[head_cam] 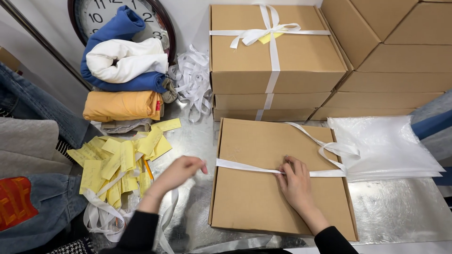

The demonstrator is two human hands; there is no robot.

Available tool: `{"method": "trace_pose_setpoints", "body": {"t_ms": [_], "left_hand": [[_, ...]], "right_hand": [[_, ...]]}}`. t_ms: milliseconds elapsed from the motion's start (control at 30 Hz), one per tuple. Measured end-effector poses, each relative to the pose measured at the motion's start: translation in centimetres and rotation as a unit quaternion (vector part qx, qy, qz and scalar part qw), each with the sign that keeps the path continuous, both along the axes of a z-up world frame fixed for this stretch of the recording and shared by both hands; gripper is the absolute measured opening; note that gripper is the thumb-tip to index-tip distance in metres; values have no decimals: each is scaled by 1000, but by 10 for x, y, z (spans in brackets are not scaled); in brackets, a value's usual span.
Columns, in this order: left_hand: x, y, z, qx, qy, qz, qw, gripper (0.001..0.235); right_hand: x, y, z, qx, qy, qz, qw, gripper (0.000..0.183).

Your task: The person unties a white ribbon from a cardboard box and removes the lid. They then take a folded black garment from a plastic bag and place it on a sheet of bubble wrap on the table.

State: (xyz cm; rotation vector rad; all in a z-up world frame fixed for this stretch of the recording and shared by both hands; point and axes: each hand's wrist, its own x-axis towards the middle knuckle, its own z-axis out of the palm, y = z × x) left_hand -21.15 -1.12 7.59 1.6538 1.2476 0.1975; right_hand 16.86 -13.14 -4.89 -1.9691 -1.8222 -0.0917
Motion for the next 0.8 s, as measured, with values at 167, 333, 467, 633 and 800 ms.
{"method": "trace_pose_setpoints", "body": {"t_ms": [167,333,467,633,800], "left_hand": [[-44,0,34,85,-195,182,960,32],[-99,-2,-1,-170,-911,243,285,24],[-144,-16,24,-102,-931,219,273,33],[-85,-28,120,-6,-111,437,893,29],[-28,-32,33,-74,284,-62,954,32]], "right_hand": [[0,-1,2,43,29,36,998,15],[4,0,-4,48,42,37,997,13],[1,-3,-2,55,36,39,997,15],[4,2,-5,60,27,38,997,15],[10,17,24,-23,69,18,997,9]]}}
